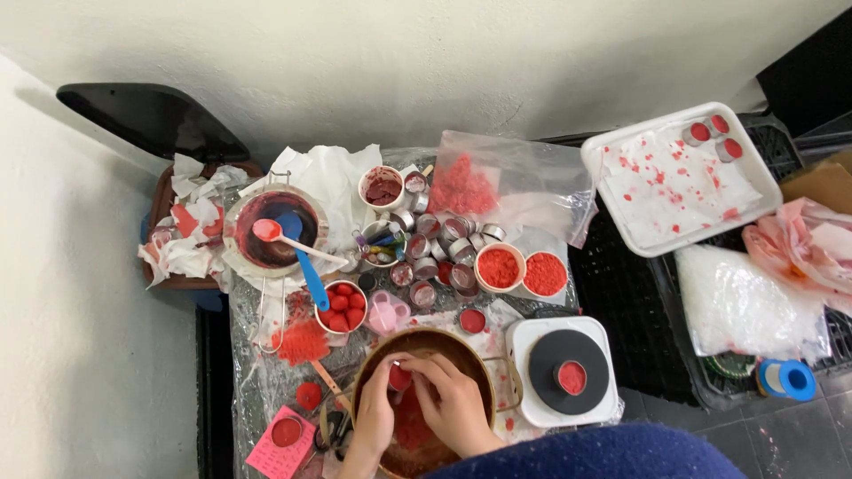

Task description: Filling small metal containers with chunks of red wax at a craft workstation.

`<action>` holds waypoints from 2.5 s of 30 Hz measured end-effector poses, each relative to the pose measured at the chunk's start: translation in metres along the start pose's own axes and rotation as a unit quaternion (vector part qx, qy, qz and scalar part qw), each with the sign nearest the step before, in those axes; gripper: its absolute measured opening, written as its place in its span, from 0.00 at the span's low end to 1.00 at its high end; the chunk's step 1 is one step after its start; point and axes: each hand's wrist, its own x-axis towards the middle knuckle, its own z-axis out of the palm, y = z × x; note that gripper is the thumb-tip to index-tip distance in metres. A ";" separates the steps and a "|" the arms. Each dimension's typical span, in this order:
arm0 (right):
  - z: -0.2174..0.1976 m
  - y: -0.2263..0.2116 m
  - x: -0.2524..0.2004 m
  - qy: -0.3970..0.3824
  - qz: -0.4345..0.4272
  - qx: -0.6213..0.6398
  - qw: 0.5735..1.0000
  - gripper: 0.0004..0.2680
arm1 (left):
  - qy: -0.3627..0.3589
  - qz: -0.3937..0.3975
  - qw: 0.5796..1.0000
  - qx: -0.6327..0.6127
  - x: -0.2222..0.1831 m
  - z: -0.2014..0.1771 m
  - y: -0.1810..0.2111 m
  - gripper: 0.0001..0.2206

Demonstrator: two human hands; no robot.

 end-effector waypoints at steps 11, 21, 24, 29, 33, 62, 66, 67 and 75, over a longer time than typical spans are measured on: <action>0.015 0.005 0.015 -0.006 0.009 0.005 1.000 0.09 | -0.014 0.012 0.996 0.085 0.002 0.000 0.012 0.17; 0.025 0.003 0.013 0.022 0.005 -0.028 0.999 0.08 | -0.020 0.123 0.975 0.185 -0.005 0.007 0.041 0.14; 0.025 0.005 0.010 0.021 -0.009 -0.019 1.000 0.08 | -0.029 0.149 0.974 0.166 -0.007 0.007 0.043 0.14; 0.024 0.002 0.002 0.024 -0.028 -0.005 0.999 0.09 | -0.015 0.099 0.982 0.160 0.000 -0.008 0.002 0.14; 0.021 0.003 -0.006 0.021 -0.026 -0.011 0.999 0.10 | 0.001 0.128 0.974 0.186 -0.010 0.001 0.021 0.14; 0.018 0.027 -0.046 0.036 -0.104 0.110 0.988 0.12 | -0.003 0.069 0.992 -0.108 -0.007 -0.014 -0.017 0.23; 0.020 0.031 -0.049 0.044 -0.023 0.090 0.995 0.08 | -0.052 0.119 0.977 -0.170 -0.003 -0.016 -0.021 0.16; 0.021 0.030 -0.046 0.045 -0.023 0.090 0.995 0.08 | -0.052 0.120 0.977 -0.170 -0.003 -0.015 -0.016 0.16; 0.019 0.027 -0.048 0.046 -0.072 0.049 0.995 0.08 | -0.046 0.163 0.976 -0.134 -0.013 -0.008 -0.009 0.13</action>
